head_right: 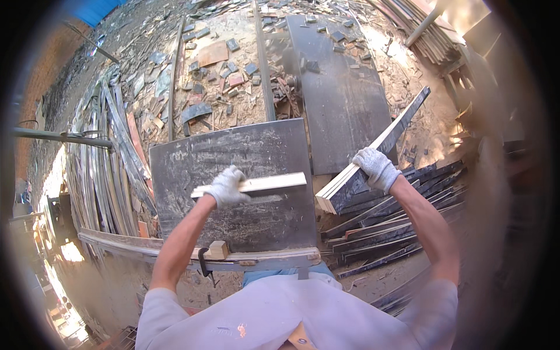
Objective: The person picks up long metal rods from a pile, carries them to a cutting machine, and cuts them into shorter pieces. The person repeats this process multiple times, stacking the cut pieces on the machine table.
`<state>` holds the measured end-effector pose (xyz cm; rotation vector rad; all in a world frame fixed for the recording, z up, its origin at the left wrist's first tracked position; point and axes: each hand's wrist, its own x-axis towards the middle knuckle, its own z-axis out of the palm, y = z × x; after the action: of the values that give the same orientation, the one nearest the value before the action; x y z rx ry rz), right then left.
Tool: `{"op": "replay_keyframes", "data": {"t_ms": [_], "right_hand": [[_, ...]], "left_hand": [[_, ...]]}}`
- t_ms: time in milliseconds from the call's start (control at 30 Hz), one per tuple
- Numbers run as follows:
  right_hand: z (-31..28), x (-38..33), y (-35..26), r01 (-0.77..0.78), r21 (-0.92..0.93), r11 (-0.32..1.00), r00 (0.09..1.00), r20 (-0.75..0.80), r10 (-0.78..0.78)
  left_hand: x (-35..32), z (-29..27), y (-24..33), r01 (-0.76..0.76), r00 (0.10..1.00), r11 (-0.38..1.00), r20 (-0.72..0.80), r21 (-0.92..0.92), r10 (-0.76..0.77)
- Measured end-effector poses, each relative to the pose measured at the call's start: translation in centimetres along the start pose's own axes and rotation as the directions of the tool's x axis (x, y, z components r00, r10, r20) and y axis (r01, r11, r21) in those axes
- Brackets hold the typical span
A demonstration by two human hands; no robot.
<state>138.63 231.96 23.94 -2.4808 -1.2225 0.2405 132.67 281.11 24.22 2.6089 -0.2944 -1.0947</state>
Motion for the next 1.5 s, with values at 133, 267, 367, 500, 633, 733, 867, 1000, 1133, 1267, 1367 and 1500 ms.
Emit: {"op": "replay_keyframes", "data": {"t_ms": [133,267,367,500,633,733,867,1000,1133,1267,1367,1500], "right_hand": [[-0.6,0.7,-1.7,0.068,0.015,0.998,0.997,0.047,-0.068],[0.4,-0.9,-3.0,-0.002,-0.009,1.0,0.994,0.107,0.003],[-0.1,0.3,-4.0,-0.033,0.028,0.999,0.996,0.081,0.03],[0.8,4.1,-7.1,-0.021,-0.038,0.999,0.989,0.145,0.026],[4.2,8.5,-13.3,-0.021,-0.122,0.992,0.961,0.27,0.054],[6.6,10.2,-19.1,0.032,-0.12,0.992,0.959,0.285,0.004],[10.1,8.5,-19.8,0.208,0.017,0.978,0.974,0.088,-0.208],[7.3,0.7,-7.1,-0.02,-0.149,0.989,0.972,0.231,0.055],[6.8,-3.0,0.5,-0.037,-0.202,0.979,0.95,0.297,0.097],[7.7,-5.0,1.6,-0.072,-0.16,0.985,0.919,0.372,0.127],[7.7,-5.3,1.6,-0.049,-0.14,0.989,0.948,0.307,0.09],[6.6,-4.0,1.8,0.065,-0.16,0.985,0.979,0.203,-0.032]], "left_hand": [[3.0,-6.0,-7.9,0.178,0.984,0.983,-0.002,-0.041,-0.178],[7.4,-4.6,-12.3,0.199,0.979,0.968,-0.004,-0.152,-0.202],[6.6,-4.5,-9.9,0.202,0.96,0.979,-0.195,-0.011,-0.2],[1.0,3.2,-2.7,-0.089,0.78,0.801,-0.541,-0.592,-0.313],[-7.2,8.7,8.8,-0.185,0.88,-0.276,-0.034,-0.943,-0.474],[-8.6,11.0,8.8,-0.162,0.66,-0.084,-0.044,-0.983,-0.75],[-12.8,15.9,2.4,-0.084,0.545,0.1,-0.13,-0.991,-0.828],[-19.3,18.5,-4.7,-0.072,0.54,0.033,-0.067,-0.997,-0.839],[-22.0,19.2,-6.2,-0.05,0.564,0.007,-0.033,-0.999,-0.825],[-21.9,18.8,-6.5,-0.046,0.585,-0.018,-0.012,-0.999,-0.811],[-21.9,18.5,-6.3,-0.037,0.574,-0.04,0.012,-0.998,-0.819],[-22.3,18.8,-6.9,-0.02,0.601,0.082,-0.077,-0.996,-0.795]]}}
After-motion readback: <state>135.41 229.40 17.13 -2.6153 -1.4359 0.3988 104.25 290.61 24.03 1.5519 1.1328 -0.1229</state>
